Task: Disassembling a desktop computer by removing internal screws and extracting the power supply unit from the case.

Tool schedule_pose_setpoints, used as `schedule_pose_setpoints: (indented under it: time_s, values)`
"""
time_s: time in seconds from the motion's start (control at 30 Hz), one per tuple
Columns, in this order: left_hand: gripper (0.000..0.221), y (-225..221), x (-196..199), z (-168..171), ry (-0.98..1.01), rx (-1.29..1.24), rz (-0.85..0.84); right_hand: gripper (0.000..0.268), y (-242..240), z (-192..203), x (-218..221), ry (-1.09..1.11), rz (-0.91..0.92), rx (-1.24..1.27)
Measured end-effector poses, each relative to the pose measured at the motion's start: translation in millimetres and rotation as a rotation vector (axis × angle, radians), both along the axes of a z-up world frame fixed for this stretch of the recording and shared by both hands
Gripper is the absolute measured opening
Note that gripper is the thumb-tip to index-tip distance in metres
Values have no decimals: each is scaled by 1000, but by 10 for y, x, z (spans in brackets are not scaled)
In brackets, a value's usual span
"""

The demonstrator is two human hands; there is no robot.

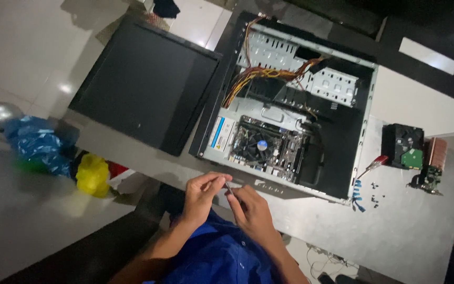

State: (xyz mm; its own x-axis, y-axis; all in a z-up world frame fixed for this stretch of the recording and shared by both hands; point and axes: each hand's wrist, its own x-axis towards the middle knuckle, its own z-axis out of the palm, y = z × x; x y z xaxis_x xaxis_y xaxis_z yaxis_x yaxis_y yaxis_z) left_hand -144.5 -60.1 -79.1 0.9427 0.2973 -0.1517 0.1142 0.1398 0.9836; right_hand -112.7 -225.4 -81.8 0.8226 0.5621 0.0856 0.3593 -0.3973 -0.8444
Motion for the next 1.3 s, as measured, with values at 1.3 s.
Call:
schedule_pose_setpoints:
  time_s: [1.3]
  values:
    - [20,-201,144,-415,372,-436,420,19,423,-676,-189,236,-345,224]
